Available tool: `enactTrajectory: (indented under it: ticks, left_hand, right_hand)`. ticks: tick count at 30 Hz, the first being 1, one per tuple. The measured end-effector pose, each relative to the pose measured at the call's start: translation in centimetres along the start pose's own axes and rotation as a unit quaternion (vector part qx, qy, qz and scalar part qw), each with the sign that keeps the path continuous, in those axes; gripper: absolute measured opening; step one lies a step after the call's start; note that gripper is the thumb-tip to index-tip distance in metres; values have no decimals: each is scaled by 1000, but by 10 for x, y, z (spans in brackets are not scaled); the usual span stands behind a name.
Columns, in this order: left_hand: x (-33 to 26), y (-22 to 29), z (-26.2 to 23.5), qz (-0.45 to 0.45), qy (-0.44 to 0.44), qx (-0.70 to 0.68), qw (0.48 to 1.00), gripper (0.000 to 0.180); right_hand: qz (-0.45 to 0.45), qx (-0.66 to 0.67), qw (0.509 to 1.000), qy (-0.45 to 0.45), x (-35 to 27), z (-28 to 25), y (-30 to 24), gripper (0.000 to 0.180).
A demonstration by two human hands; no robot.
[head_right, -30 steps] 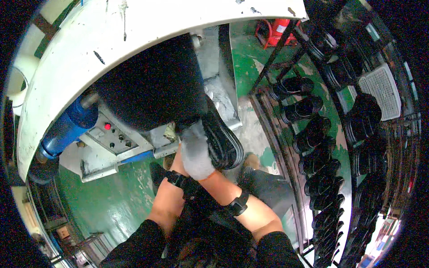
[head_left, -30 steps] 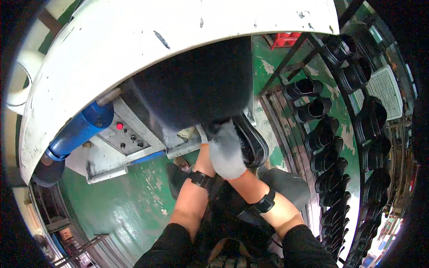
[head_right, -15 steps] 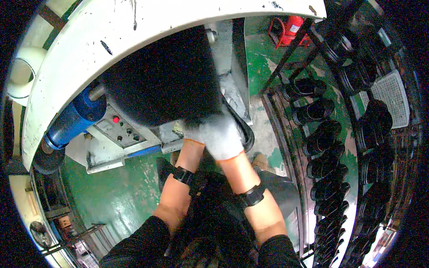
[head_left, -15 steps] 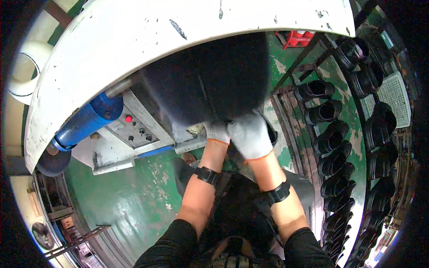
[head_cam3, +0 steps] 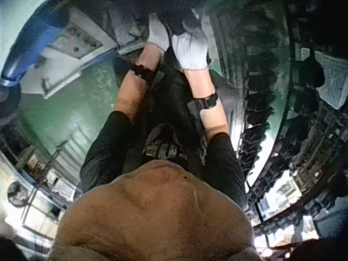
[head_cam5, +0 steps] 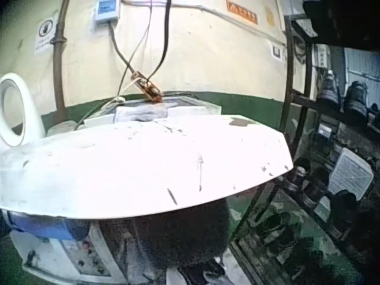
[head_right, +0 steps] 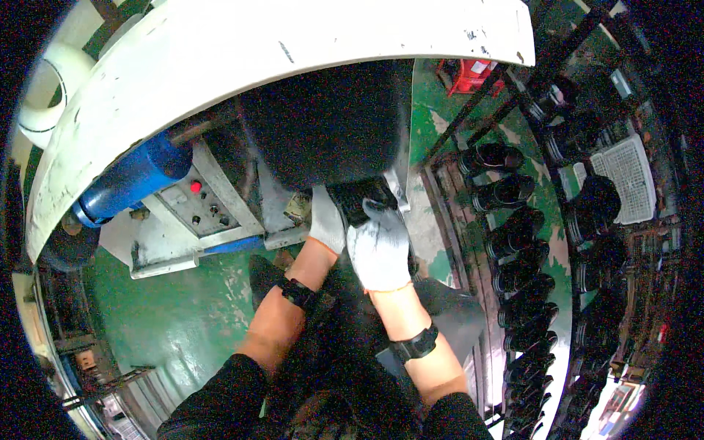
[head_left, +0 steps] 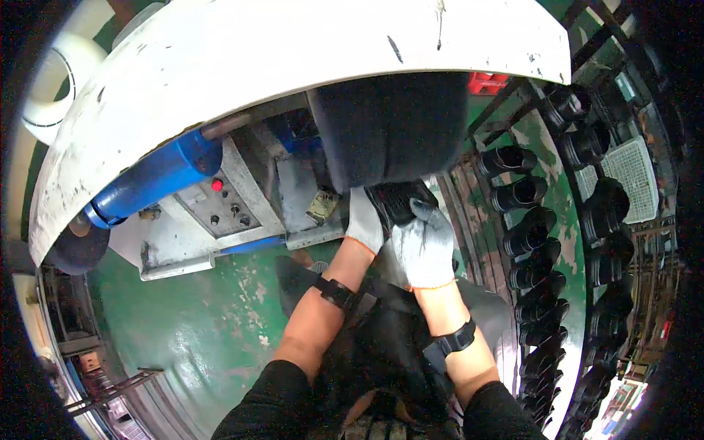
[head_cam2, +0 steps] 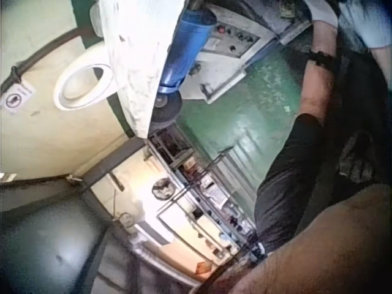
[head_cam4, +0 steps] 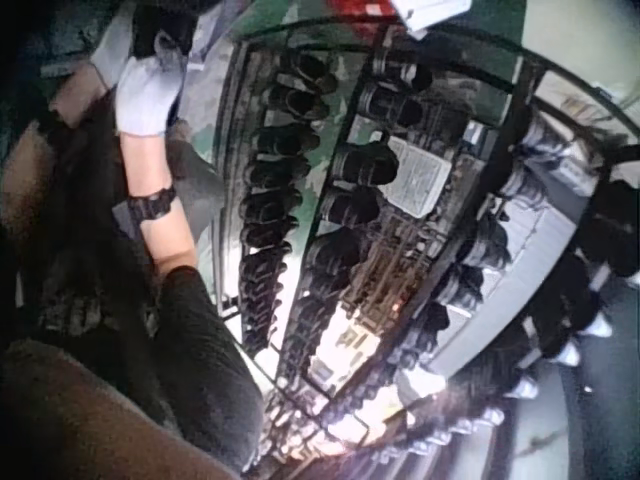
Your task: The worker is using a buffing machine to polish and finish black leather shoes.
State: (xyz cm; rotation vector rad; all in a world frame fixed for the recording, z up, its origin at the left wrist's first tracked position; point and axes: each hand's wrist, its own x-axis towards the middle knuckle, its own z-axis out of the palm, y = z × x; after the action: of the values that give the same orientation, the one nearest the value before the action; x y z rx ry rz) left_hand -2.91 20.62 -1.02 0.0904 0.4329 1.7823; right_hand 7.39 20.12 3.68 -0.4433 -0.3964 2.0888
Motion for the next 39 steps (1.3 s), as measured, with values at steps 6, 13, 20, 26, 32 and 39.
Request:
enactTrajectory:
  ticks: [6,13,20,26,32,39]
  left_hand:
    - [-38,-5,7,-90,-49,-82,991,70]
    - [-96,15,34,-127,-67,-104,984,80]
    - [-164,-8,153,-97,-102,-37,989,84]
    - [-234,-50,258,-139,-273,-24,952,78]
    - [-311,-95,328,-169,-541,92,819,89]
    - [-347,-159,330,-358,-600,300,649,59]
  right_hand:
    - [-19,-233,970,67,-71,14,-7,26]
    - [-93,-714,686,-106,-200,84,-72,46]
    - [-139,-766,628,17,-299,45,-118,104]
    - [-304,-417,856,7,-336,31,-131,94]
    - [-317,74,945,-42,-470,66,-211,52]
    - [-786,-190,573,130,-654,105,-372,44]
